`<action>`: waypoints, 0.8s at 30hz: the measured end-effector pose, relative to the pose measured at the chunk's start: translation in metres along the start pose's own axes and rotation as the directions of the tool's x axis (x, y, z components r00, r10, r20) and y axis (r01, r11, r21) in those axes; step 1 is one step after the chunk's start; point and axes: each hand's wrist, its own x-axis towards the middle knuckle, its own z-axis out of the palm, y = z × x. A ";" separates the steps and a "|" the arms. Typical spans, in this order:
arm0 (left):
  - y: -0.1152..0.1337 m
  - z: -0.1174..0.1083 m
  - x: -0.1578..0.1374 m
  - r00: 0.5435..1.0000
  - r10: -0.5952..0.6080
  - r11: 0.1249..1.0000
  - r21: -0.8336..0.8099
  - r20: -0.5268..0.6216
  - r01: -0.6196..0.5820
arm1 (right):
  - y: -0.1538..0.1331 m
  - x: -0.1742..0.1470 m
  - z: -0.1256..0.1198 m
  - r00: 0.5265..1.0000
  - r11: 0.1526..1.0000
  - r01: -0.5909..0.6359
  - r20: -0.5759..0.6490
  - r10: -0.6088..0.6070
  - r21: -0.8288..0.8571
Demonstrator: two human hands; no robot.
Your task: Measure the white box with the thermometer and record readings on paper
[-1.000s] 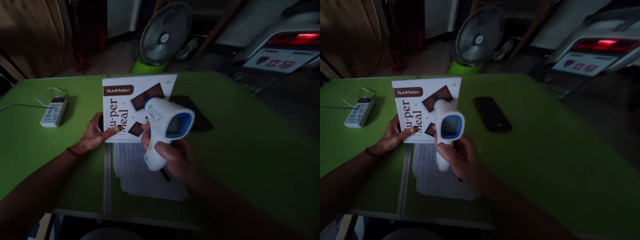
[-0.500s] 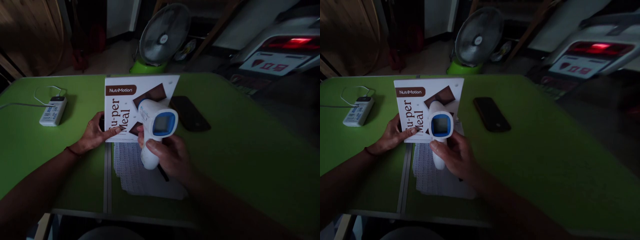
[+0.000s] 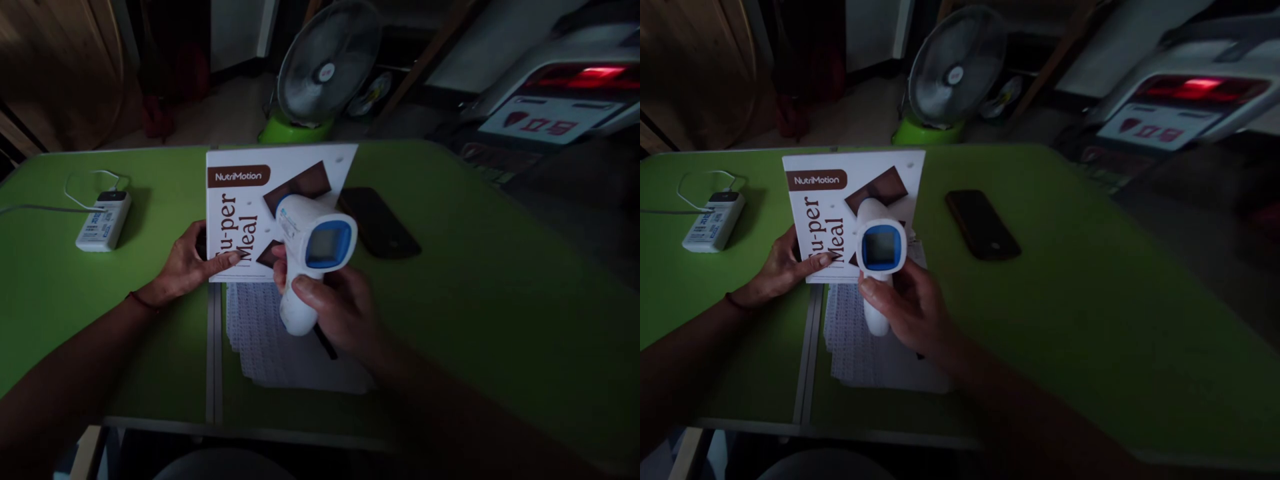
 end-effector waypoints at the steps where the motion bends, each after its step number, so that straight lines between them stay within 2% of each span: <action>1: 0.000 0.000 0.000 1.000 -0.013 1.000 -0.004 -0.001 0.013 | 0.000 0.000 0.000 1.000 1.000 -0.005 0.000 0.005 0.016; 4: 0.000 0.000 0.001 0.999 -0.033 0.998 -0.044 0.015 0.034 | -0.001 0.001 -0.001 1.000 0.997 -0.010 -0.011 0.011 0.073; 9: 0.003 0.002 0.002 0.994 0.031 0.988 -0.153 0.106 -0.014 | 0.000 0.000 0.000 0.999 0.994 -0.023 -0.022 0.026 0.109; 14: 0.002 0.003 0.002 0.996 0.004 0.987 -0.161 0.089 0.010 | -0.003 -0.001 -0.001 0.998 0.993 -0.062 -0.008 0.063 0.101; 19: 0.001 0.003 -0.001 0.996 -0.005 0.983 -0.184 0.084 0.020 | -0.002 0.002 -0.005 1.000 0.997 -0.009 -0.026 0.011 0.072; 24: 0.001 0.002 0.001 0.997 0.004 0.988 -0.154 0.077 0.008 | 0.001 0.006 -0.005 0.999 0.992 0.048 0.008 -0.050 0.114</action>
